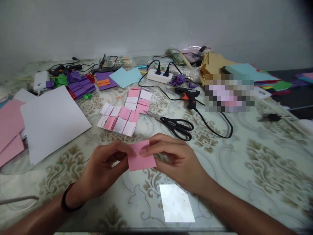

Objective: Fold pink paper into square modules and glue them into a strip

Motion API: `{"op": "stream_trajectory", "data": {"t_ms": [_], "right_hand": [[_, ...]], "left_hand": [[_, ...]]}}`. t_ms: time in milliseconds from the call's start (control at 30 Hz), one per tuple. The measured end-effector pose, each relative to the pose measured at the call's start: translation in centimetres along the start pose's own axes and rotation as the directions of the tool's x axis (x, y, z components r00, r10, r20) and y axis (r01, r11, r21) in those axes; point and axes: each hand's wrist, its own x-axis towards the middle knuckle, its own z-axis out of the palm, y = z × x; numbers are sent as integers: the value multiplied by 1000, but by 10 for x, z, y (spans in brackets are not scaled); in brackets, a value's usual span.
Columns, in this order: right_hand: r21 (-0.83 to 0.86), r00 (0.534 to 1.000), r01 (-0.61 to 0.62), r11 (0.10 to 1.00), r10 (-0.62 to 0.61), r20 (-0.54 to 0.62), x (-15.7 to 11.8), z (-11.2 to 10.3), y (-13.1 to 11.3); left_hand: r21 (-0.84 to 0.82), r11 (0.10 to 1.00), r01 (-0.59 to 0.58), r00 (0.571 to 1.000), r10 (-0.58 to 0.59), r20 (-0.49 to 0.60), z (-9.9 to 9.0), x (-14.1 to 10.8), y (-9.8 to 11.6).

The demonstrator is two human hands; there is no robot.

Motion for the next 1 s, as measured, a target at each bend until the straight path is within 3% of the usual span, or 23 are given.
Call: {"op": "stream_trajectory", "data": {"t_ms": [200,433,533,733,1000], "right_hand": [[15,1000,12,1000,-12,2,2,-2,-1],[38,998,-54,998,56,-34,1,0,-4],[50,990,-101,994,105,-92,-1,5,-7],[231,946,-257,938,293,-138,-4,16,-8],[246,935,-288,925,328,-139,-4,20,-6]], "left_hand": [[-87,996,5,999,-3,33,-3,0,4],[90,986,-141,990,142,-9,-2,0,8],[94,992,-81,996,83,-20,1,-2,8],[78,997,4,995,4,-103,6,-5,8],[58,996,60,992,-53,-113,8,-5,6]]}}
